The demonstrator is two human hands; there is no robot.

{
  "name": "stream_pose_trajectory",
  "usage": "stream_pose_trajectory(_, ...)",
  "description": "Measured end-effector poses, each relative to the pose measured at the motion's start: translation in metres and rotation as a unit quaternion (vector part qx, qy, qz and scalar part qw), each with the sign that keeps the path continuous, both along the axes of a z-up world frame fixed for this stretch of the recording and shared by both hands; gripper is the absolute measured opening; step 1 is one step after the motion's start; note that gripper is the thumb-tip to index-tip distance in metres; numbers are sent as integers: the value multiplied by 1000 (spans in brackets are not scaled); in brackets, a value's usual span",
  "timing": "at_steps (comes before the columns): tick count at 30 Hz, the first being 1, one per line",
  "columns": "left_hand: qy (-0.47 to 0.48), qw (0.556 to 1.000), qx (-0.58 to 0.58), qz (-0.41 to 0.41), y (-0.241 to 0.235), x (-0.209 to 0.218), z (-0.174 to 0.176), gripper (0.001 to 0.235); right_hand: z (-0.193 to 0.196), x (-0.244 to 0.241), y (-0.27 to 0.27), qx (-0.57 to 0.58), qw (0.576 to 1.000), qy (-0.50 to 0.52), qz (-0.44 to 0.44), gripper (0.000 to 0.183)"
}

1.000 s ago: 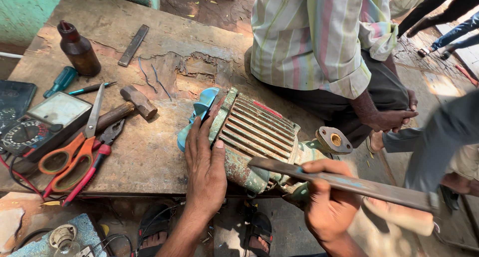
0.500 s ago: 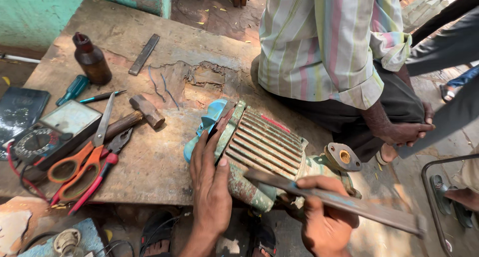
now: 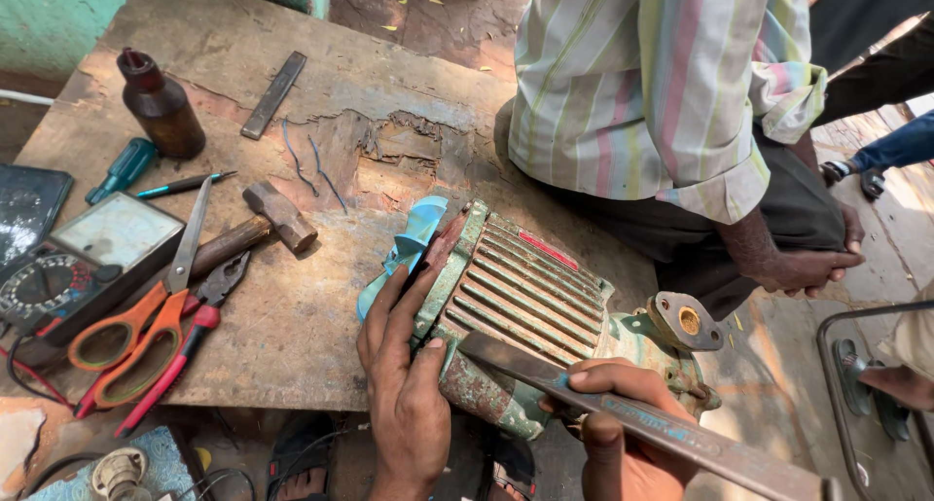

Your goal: The person uses a metal file to scrape and clean the surface of a green electric motor placed on a wooden workbench. The person holds the motor with one hand and files the casing with the other, rotating the motor to access different areas.

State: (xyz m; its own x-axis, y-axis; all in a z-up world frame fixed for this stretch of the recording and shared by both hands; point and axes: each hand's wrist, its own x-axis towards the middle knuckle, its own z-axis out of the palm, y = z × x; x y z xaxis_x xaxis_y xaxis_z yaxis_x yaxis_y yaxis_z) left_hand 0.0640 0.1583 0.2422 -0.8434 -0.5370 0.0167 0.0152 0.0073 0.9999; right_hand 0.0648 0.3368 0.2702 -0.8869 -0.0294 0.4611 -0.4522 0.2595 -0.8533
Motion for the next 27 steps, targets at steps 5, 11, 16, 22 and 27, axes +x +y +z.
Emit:
stream_pose_trajectory(5,-10,1000,3,-5,-7,-1,-2,58,1,3,-5,-18,998,-38,-50,42)
stream_pose_trajectory(11,27,994,105,17,-20,-6,-10,47,4,-9,-2,-50,998,3,48,33)
stream_pose_trajectory(16,48,954,297,8,-33,-11,-17,43,-6,-3,0,81,997,10,-16,37)
stream_pose_trajectory(22,-5,939,343,6,-40,-12,-19,41,-17,-3,-20,3,999,24,36,38)
stream_pose_trajectory(27,2,933,359,-4,-45,-12,-17,37,-10,-7,-34,96,989,104,51,33)
